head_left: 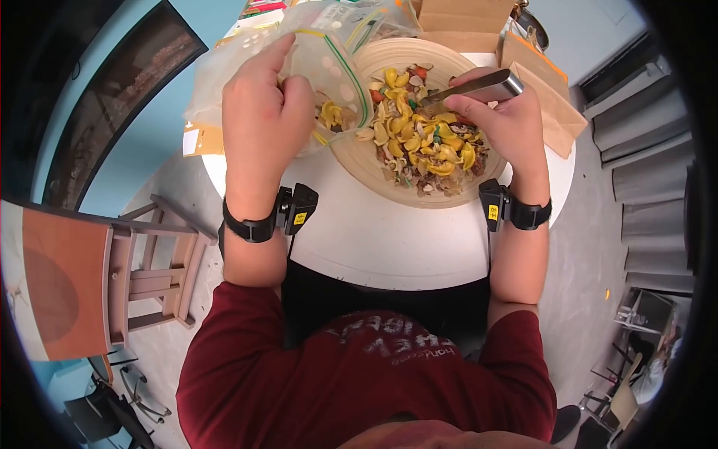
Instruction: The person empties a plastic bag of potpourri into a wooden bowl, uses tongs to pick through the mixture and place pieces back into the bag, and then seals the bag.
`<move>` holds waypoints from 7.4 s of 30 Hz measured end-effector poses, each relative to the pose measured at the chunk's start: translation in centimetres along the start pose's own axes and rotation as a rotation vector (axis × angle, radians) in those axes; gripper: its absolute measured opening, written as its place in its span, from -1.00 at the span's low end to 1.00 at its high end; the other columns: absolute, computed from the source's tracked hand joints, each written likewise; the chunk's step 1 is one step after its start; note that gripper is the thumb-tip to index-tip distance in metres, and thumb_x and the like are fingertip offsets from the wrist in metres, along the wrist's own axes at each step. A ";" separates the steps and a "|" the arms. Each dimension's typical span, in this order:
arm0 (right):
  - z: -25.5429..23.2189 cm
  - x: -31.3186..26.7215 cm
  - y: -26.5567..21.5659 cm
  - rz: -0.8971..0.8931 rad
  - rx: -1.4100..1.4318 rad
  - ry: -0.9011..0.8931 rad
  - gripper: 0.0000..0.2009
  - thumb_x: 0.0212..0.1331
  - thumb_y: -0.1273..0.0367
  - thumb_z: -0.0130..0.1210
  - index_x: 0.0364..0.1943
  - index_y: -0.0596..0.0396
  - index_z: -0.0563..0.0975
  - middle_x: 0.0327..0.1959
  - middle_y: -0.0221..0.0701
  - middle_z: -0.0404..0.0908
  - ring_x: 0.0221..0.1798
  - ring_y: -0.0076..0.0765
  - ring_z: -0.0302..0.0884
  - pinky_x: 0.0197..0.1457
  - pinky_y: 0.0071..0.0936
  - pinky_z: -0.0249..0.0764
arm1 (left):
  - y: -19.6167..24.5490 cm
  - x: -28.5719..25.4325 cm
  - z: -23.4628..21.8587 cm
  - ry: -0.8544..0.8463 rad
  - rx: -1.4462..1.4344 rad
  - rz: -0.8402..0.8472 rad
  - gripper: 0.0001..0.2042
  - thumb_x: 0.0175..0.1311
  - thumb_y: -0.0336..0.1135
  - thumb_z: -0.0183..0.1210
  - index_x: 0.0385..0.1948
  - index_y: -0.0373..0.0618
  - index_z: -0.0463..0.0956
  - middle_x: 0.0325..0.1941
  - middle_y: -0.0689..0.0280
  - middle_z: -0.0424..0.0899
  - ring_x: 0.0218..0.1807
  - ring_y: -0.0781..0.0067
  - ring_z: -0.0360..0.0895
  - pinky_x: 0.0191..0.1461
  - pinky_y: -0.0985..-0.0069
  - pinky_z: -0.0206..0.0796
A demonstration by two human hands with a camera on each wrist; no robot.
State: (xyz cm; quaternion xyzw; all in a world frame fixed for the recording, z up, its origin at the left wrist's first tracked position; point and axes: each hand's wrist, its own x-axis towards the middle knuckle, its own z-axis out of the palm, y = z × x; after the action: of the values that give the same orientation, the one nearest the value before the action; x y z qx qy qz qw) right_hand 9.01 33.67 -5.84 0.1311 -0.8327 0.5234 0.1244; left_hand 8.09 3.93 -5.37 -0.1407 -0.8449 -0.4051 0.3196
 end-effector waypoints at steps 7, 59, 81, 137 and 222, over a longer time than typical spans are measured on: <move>0.2 -0.1 0.0 -0.021 -0.018 -0.087 -0.82 0.12 0.52 0.42 -0.20 0.22 0.70 -0.40 -0.39 0.80 -0.32 -0.60 0.72 -0.24 -0.61 0.55 | -0.1 0.0 0.2 -0.017 -0.039 -0.015 -0.57 0.16 -0.50 0.04 0.08 -0.39 0.64 -0.28 -0.13 0.73 -0.35 0.00 0.67 -0.15 0.27 0.51; 1.8 0.3 0.8 0.055 -0.026 0.046 -0.77 0.11 0.38 0.46 -0.18 0.19 0.74 -0.35 -0.35 0.84 -0.31 -0.55 0.72 -0.17 -0.54 0.58 | 0.7 0.1 0.2 -0.099 0.027 0.040 -0.55 0.13 -0.51 0.02 0.08 -0.40 0.63 -0.13 -0.17 0.73 -0.16 -0.18 0.69 0.01 0.16 0.53; 1.0 0.2 0.6 0.129 0.037 0.137 -0.84 0.15 0.43 0.44 -0.25 0.21 0.73 -0.40 -0.41 0.78 -0.38 -0.60 0.64 -0.29 -0.60 0.53 | 0.5 0.0 0.2 -0.125 0.027 0.045 -0.56 0.17 -0.52 0.04 0.12 -0.35 0.63 -0.26 0.02 0.65 -0.27 0.12 0.56 -0.13 0.30 0.41; 2.0 -0.4 -1.3 0.035 -0.003 0.047 -0.75 0.05 0.44 0.50 -0.16 0.13 0.73 -0.35 -0.42 0.81 -0.31 -0.56 0.74 -0.17 -0.58 0.60 | -0.2 0.4 -0.6 0.148 -0.069 -0.123 -0.54 0.18 -0.46 0.05 0.14 -0.40 0.64 -0.66 0.26 0.53 -0.63 0.61 0.36 -0.48 0.53 0.25; 2.8 -1.4 -3.2 -0.149 0.356 0.160 -0.74 0.19 0.45 0.42 -0.08 0.29 0.71 -0.27 -0.36 0.78 -0.23 -0.52 0.67 -0.11 -0.57 0.56 | 0.0 0.2 0.2 0.003 -0.077 -0.072 -0.57 0.19 -0.50 0.06 0.12 -0.41 0.62 -0.48 0.03 0.66 -0.57 0.42 0.49 -0.39 0.43 0.38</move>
State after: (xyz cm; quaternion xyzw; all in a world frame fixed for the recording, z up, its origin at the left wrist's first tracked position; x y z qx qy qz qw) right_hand 11.27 29.97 -4.82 0.1701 -0.7025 0.6605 0.2033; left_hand 7.89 4.12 -5.34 -0.1217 -0.8328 -0.4488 0.3003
